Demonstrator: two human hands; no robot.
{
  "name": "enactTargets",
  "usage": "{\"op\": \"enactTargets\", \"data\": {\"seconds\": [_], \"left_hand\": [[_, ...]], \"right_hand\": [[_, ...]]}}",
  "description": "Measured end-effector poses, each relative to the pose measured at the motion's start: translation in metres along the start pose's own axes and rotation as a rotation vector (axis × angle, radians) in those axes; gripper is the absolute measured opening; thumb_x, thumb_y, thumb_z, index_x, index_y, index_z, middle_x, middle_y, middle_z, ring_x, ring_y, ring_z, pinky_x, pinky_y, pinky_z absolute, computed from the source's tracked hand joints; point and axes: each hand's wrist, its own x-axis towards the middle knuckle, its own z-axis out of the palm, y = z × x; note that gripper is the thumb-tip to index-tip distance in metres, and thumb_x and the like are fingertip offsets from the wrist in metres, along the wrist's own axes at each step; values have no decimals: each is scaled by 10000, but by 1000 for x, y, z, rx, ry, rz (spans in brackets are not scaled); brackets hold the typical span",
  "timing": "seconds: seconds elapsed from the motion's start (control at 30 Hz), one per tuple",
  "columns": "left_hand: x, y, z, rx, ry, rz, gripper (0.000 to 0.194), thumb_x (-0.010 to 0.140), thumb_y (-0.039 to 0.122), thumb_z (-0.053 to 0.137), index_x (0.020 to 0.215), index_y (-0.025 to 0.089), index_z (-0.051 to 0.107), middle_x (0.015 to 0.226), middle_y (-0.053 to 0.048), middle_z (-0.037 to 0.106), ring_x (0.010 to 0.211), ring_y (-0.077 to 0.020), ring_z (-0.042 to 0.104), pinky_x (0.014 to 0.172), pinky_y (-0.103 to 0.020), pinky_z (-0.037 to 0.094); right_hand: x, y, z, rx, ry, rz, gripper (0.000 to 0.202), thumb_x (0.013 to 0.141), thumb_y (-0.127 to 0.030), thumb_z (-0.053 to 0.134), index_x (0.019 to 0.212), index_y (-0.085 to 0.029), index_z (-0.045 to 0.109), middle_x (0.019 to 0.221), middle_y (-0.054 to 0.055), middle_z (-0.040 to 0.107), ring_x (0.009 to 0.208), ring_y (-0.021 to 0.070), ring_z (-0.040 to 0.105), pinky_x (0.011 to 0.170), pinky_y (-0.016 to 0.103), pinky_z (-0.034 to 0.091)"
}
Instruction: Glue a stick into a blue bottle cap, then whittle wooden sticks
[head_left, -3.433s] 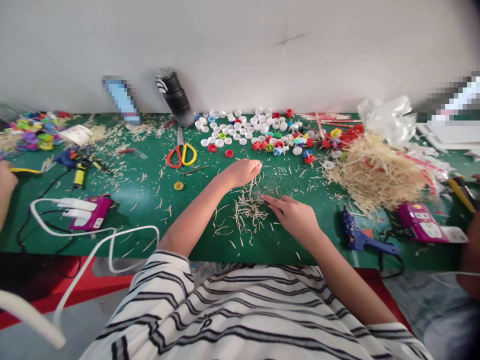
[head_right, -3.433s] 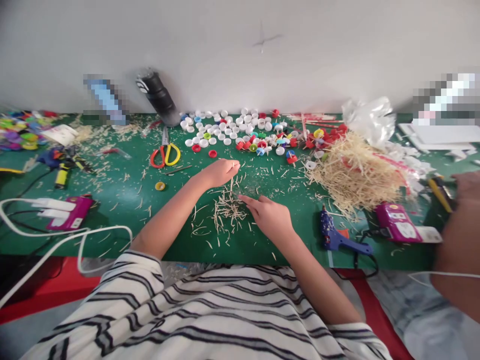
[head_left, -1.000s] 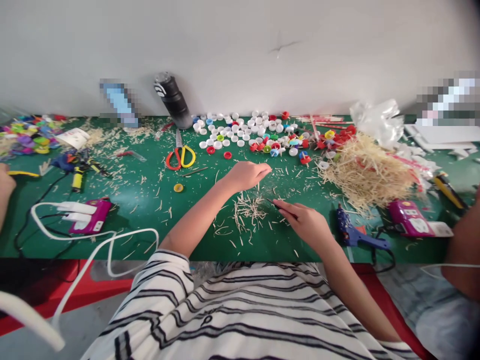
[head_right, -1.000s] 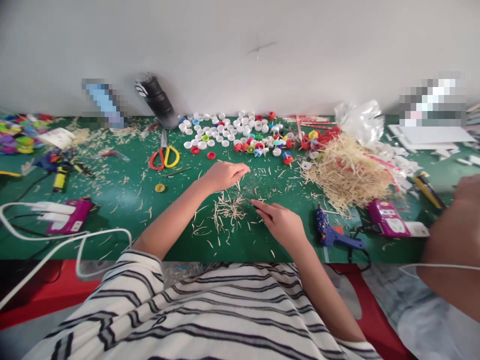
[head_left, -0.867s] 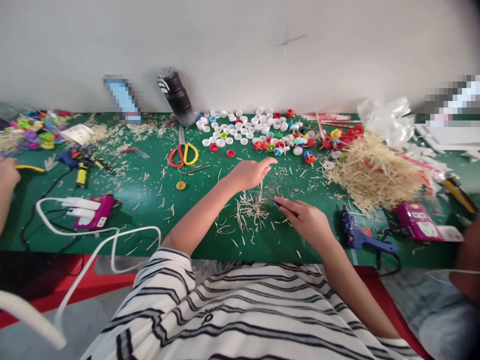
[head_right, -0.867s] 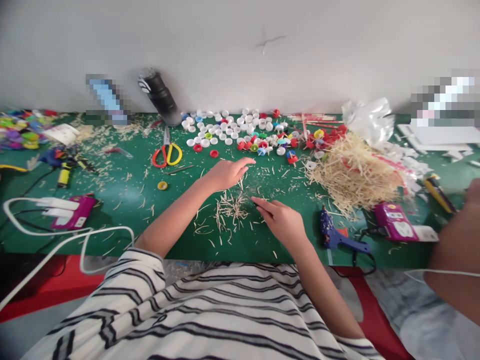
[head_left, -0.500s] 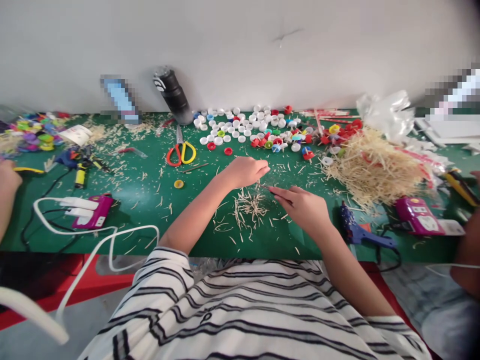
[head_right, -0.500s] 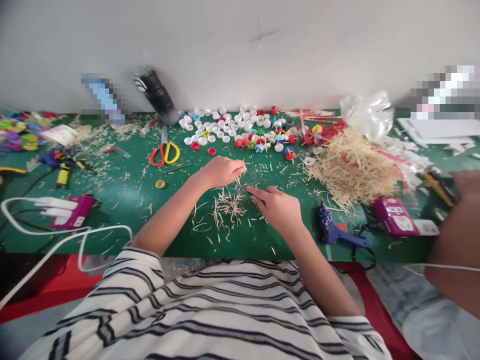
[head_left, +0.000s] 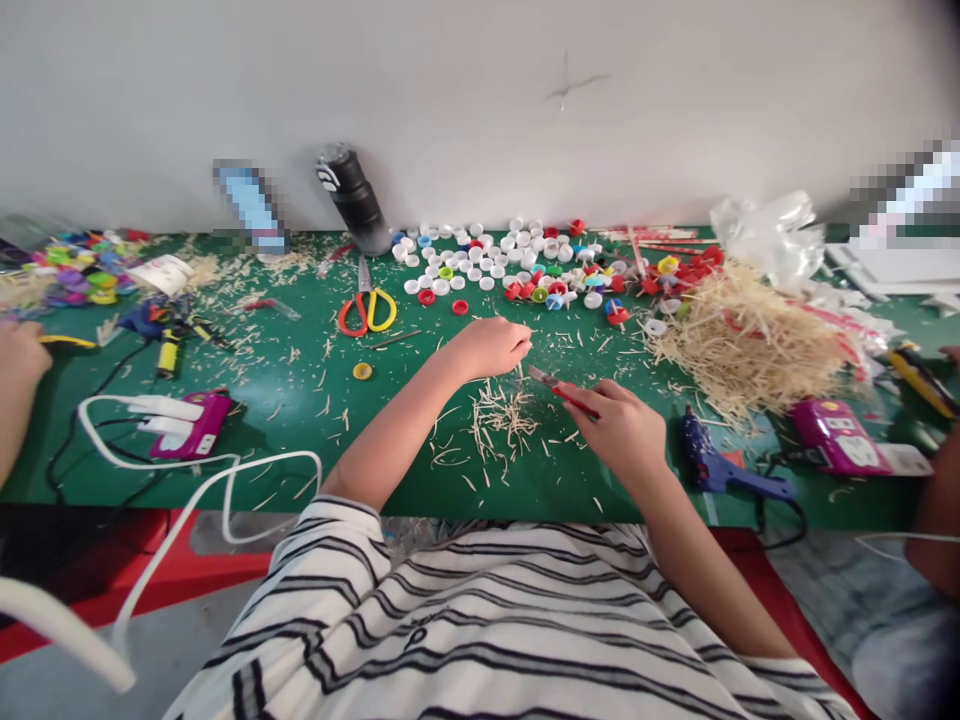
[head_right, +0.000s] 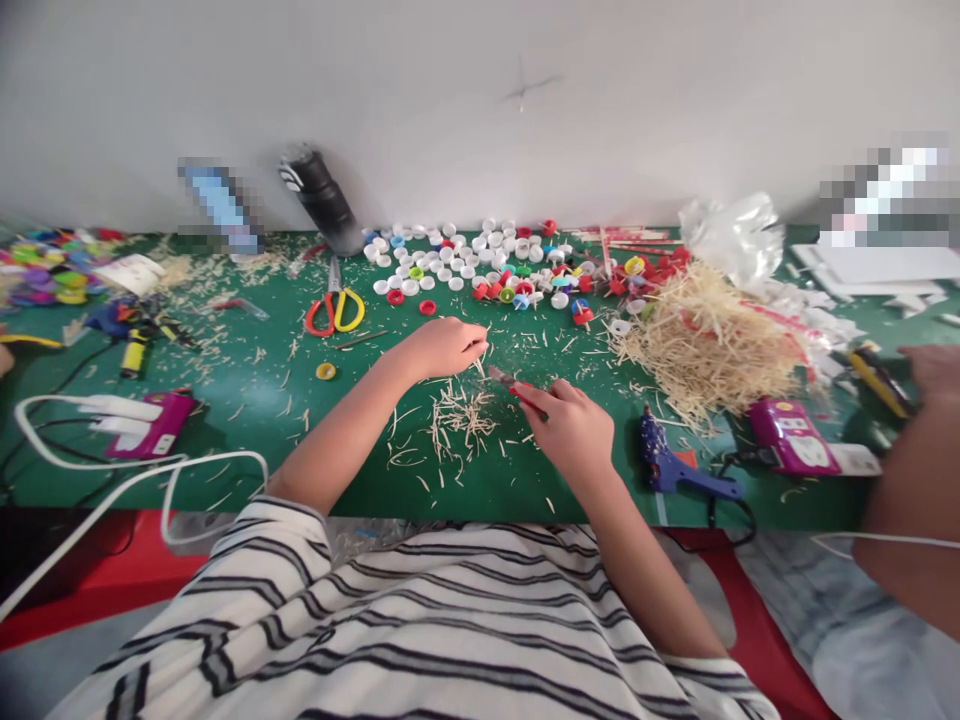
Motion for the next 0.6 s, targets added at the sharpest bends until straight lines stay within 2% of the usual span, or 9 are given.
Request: {"op": "enactTargets", "data": {"seconds": [0.13,0.3,0.43,0.6], "left_hand": [[1,-1,1,-3,4,2,302,1009,268,405,777,182,579,650,-52,574,545,-127,387,587,-352,289],[1,3,-1,5,-4,-13,324,1011,272,392,796,180,615,670,-65,600,554,-138,405,598,-357,296],[-1,6,-2,11,-8,-4,333,1013,269,384,785,178,609,682,-67,620,547,-132,403,587,-348,304],[2,7,4,93,42,-25,352,1006,277,384,772,165,623,692,-75,628,547,-128,345,564,-345,280]], "right_hand": [[-3,2,-4,65,-24,40,290,1022,-443,605,1220,-402,814,850,-5,689,743,120,645,533,256,324],[-2,-3,-2,106,-76,-15,292,1025,-461,596,1230,-436,803,847,-13,689,707,113,633,526,254,324],[6,-9,-2,87,-47,-46,318,1042,-452,565,1265,-426,790,872,-2,702,715,116,631,522,258,310],[20,-12,-4,45,-16,-39,333,1052,-468,538,1282,-447,778,865,1,703,731,125,636,521,268,285]]}}
